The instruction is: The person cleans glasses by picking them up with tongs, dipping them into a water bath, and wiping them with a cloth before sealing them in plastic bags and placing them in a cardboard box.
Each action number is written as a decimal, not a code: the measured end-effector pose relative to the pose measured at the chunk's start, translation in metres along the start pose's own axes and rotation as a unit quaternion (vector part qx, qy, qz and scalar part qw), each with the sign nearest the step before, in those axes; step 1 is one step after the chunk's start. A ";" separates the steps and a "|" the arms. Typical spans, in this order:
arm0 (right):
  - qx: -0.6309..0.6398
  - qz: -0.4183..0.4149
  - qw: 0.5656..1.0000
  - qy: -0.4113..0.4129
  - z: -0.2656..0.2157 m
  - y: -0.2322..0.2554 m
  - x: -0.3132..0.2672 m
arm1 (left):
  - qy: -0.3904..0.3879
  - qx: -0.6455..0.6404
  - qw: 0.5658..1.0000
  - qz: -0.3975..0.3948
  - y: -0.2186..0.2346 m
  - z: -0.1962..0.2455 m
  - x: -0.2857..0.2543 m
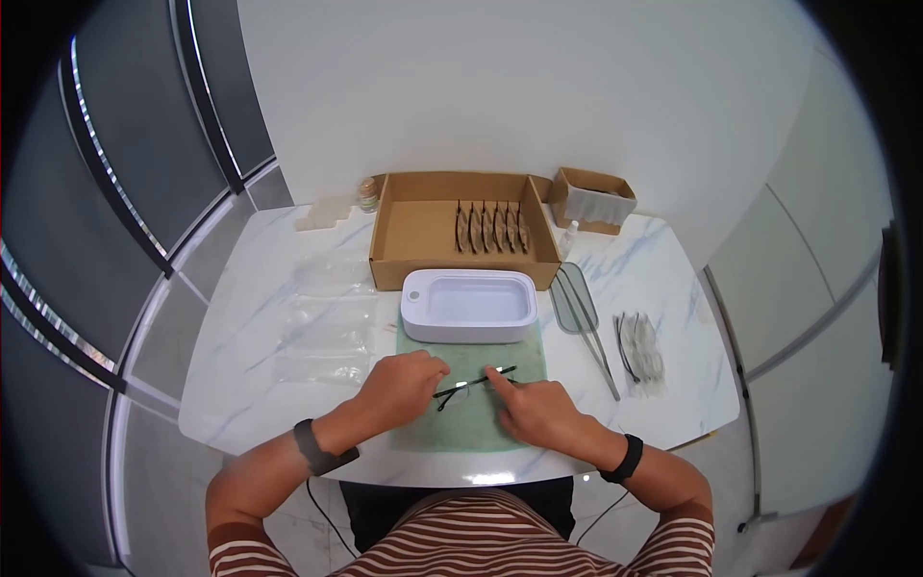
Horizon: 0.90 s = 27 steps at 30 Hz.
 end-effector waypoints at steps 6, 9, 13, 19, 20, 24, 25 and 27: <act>-0.005 0.016 1.000 0.000 0.005 -0.008 0.002 | -0.005 0.048 0.998 -0.036 -0.010 0.012 -0.001; 0.029 0.042 0.999 -0.006 0.001 0.000 -0.005 | -0.002 0.084 0.994 -0.070 -0.020 0.013 0.002; 0.069 0.089 0.994 0.002 -0.001 0.011 -0.018 | -0.017 0.106 0.992 -0.064 -0.025 0.010 0.004; 0.233 0.262 0.937 -0.009 -0.001 0.036 -0.041 | -0.015 0.053 0.998 -0.033 -0.017 0.015 0.008; 0.232 0.328 0.916 0.018 -0.001 0.042 -0.043 | 0.032 0.003 0.997 -0.067 -0.013 0.018 0.009; 0.192 0.456 0.868 0.045 0.002 0.049 -0.040 | 0.207 -0.270 0.900 -0.272 -0.015 0.012 0.015; 0.186 0.451 0.871 0.060 0.004 0.047 -0.039 | 0.207 -0.269 0.901 -0.272 -0.014 0.014 0.014; 0.154 0.436 0.884 0.066 0.003 0.042 -0.035 | 0.208 -0.372 0.839 -0.339 -0.011 0.023 0.010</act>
Point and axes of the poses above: each hand's wrist, its own x-axis towards the middle knuckle, its own y-axis out of the back of the hand, z = x × y, the point moved 1 cm from there along x, towards the middle knuckle, and after that the axes turned 14 degrees about y, right-handed, at the moved point
